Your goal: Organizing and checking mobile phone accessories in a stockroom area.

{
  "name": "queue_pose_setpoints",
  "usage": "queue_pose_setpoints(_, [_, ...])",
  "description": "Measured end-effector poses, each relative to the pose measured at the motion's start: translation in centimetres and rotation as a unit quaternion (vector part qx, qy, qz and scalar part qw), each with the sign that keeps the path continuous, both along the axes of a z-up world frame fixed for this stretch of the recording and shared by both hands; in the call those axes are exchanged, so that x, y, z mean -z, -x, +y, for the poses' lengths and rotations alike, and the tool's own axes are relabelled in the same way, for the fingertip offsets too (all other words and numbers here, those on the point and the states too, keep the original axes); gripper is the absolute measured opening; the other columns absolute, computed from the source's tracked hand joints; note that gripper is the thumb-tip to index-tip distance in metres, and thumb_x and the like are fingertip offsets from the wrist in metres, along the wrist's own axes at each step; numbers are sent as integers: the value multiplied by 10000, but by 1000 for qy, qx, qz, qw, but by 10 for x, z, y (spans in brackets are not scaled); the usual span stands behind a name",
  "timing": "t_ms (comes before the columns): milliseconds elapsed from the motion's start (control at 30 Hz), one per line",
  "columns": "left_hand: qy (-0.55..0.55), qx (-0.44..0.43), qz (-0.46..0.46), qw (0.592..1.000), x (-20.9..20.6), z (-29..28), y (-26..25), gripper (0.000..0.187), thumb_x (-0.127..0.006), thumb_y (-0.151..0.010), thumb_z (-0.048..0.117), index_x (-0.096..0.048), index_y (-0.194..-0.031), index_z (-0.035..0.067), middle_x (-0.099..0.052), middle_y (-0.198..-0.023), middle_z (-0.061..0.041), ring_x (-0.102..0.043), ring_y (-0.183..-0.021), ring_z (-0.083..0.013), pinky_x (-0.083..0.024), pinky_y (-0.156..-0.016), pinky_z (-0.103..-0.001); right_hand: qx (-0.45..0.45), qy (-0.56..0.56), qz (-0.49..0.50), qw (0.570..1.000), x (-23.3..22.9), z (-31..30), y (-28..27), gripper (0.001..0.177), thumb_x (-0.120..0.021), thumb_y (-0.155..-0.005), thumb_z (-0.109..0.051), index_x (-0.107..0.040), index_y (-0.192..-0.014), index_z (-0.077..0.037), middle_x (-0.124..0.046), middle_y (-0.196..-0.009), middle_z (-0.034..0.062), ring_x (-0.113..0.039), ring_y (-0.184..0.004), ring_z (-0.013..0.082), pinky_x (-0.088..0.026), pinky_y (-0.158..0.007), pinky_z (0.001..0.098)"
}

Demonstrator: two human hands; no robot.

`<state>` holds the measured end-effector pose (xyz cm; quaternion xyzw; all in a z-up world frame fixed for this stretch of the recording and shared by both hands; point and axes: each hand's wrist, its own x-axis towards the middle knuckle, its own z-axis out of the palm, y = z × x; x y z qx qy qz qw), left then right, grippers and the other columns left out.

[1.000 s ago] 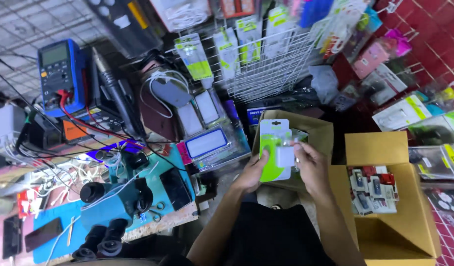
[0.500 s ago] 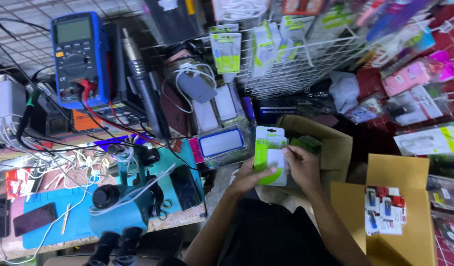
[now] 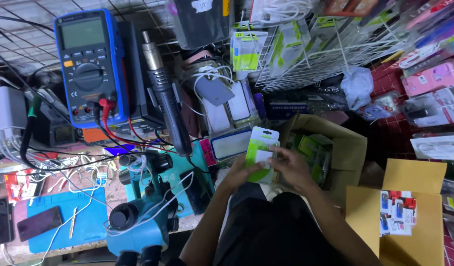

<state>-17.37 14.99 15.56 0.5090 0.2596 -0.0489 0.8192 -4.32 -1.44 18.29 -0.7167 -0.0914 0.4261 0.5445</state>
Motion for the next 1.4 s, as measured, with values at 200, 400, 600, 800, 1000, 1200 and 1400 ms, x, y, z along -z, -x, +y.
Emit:
queue_pose_setpoints(200, [-17,-78,-24,997,12,2,-3,374,-774,-888,154,-658,-1215,15,-717,-1039,-69,-679,-927,-171,-581,-818,-347,-35,105,-23,994,-13,13,-6,468,-780,-892,-220,-708,-1340,-108,-695,-992,93,-657,-865,140,-554,-744,309])
queue_pose_setpoints(400, [-19,-93,16,995,22,-11,-16,349,-755,-889,124,-654,-1205,14,-736,-1057,-82,-701,-927,-164,-584,-834,-334,5,-7,-49,999,19,0,-15,473,-801,-856,-181,-667,-1292,-55,-728,-1024,18,-681,-920,84,-566,-784,279])
queue_pose_setpoints(600, [-35,-80,-24,996,46,-15,-28,369,-753,-887,94,-625,-1216,-14,-733,-1070,-119,-709,-937,-196,-589,-843,-350,20,2,-66,998,21,-8,-18,482,-796,-892,-152,-663,-1338,-28,-699,-989,111,-668,-881,135,-562,-720,322])
queue_pose_setpoints(800, [-34,-92,19,995,8,-18,-44,333,-725,-902,110,-643,-1199,-16,-752,-1059,-110,-727,-920,-187,-594,-820,-345,45,-45,-48,997,24,-10,-32,606,-797,-870,-162,-549,-1399,-1,-706,-1231,160,-712,-1085,181,-615,-860,337])
queue_pose_setpoints(1000, [-42,-186,24,981,59,9,-58,335,-742,-893,146,-677,-1184,-8,-746,-1036,-85,-701,-886,-166,-583,-789,-331,-13,23,-12,1000,-7,-7,-44,762,-758,-870,-250,-381,-1521,-125,-553,-1436,146,-694,-1104,246,-563,-906,439])
queue_pose_setpoints(1200, [-74,-250,61,964,117,53,-91,393,-807,-850,211,-700,-1152,-17,-749,-1007,-66,-689,-851,-154,-569,-749,-331,-30,57,-36,997,-5,-20,-44,617,-727,-923,-218,-467,-1477,-137,-577,-1421,108,-643,-1167,220,-521,-958,426])
queue_pose_setpoints(1400, [-203,-281,104,932,119,72,-137,405,-847,-813,251,-733,-1108,-1,-760,-967,-62,-655,-808,-141,-548,-732,-334,17,50,-51,997,9,-40,-47,474,-695,-925,-125,-575,-1380,-63,-691,-1223,80,-671,-1120,165,-570,-937,355])
